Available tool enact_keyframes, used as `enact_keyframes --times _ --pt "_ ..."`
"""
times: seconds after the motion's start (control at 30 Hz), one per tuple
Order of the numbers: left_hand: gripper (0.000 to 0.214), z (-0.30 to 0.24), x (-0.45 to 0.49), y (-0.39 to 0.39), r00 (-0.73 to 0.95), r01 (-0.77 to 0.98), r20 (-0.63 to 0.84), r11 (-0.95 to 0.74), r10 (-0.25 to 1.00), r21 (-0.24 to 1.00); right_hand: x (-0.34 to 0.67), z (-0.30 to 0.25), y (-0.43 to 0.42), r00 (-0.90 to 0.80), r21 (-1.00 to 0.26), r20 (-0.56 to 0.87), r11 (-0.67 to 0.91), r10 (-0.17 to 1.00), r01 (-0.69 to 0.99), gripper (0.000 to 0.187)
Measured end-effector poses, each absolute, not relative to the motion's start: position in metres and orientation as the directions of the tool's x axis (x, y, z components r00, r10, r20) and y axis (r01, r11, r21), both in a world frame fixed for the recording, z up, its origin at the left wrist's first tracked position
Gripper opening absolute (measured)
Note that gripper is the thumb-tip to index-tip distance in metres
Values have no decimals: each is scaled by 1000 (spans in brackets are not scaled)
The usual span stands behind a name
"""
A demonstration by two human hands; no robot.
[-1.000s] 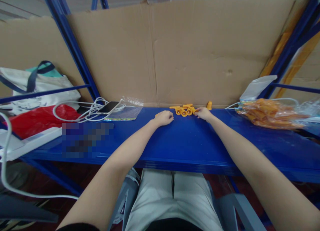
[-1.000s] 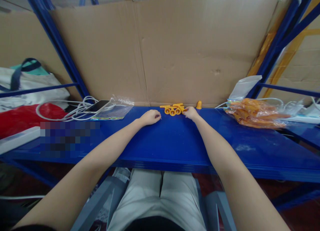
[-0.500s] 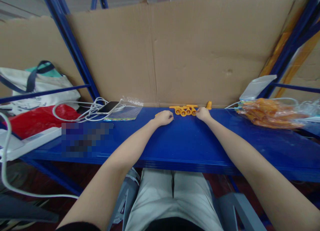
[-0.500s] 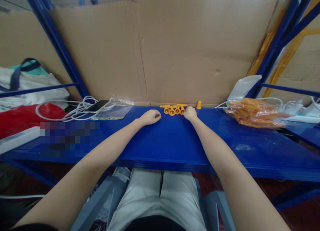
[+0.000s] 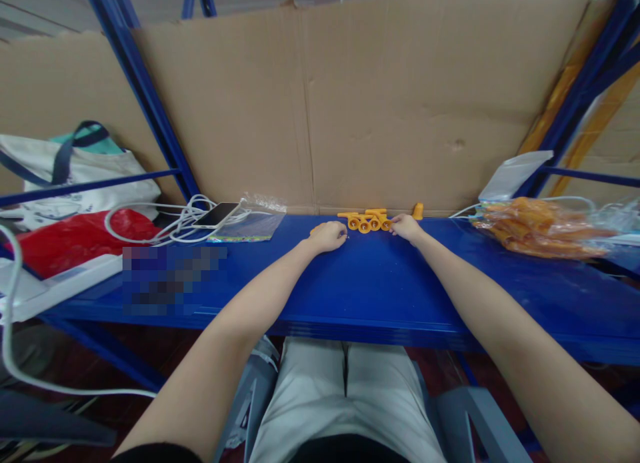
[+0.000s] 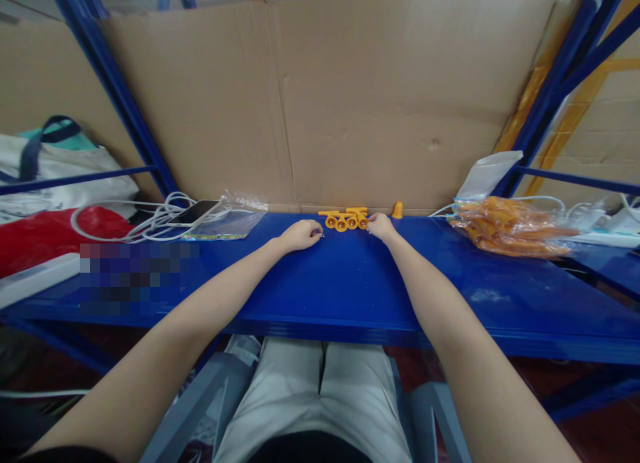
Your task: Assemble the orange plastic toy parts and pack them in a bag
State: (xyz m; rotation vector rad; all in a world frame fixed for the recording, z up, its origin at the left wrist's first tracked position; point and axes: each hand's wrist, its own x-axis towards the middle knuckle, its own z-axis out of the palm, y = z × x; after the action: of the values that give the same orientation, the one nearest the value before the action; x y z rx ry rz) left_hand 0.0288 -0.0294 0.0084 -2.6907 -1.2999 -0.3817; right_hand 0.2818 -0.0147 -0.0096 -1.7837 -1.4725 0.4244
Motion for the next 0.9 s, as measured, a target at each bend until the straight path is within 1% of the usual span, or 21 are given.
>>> enact_keyframes --times 0.07,0.13,0.23,0.3,0.4,0.47,0.53,0.63,0.77,0.83,0.9 --pt "30 7 29 -29 589 785 289 -619 755 19 285 -6 -16 299 -729 203 -60 932 682 21" --pt "33 7 28 -27 587 777 320 -629 744 38 291 -2 -17 326 -693 227 -83 917 716 27" --pt "34 6 24 -24 585 763 388 -645 712 32 307 4 -19 360 -558 304 -142 882 818 33" --pt "35 7 21 -22 568 777 410 -630 714 20 319 8 -19 370 -460 319 -199 873 865 40" --pt "43 8 15 -23 497 839 377 -543 782 20 334 10 -18 357 -345 281 -254 891 904 50" --pt "52 8 12 -23 425 889 310 -456 850 30 341 11 -16 359 -315 244 -276 901 908 54" --pt "58 6 9 -22 364 924 221 -381 905 37 345 11 -12 363 -294 208 -296 908 909 56" --pt "55 4 5 -16 356 931 120 -363 927 43 345 9 -3 354 -260 163 -306 921 916 57" --pt "47 2 2 -9 402 912 142 -409 905 29 344 2 10 371 -292 109 -327 922 899 58" --pt "42 2 2 -7 415 907 153 -421 897 13 345 -3 16 403 -332 84 -355 911 874 60" --pt "38 2 3 -7 425 903 153 -430 892 3 348 -9 21 430 -385 95 -365 898 848 60"
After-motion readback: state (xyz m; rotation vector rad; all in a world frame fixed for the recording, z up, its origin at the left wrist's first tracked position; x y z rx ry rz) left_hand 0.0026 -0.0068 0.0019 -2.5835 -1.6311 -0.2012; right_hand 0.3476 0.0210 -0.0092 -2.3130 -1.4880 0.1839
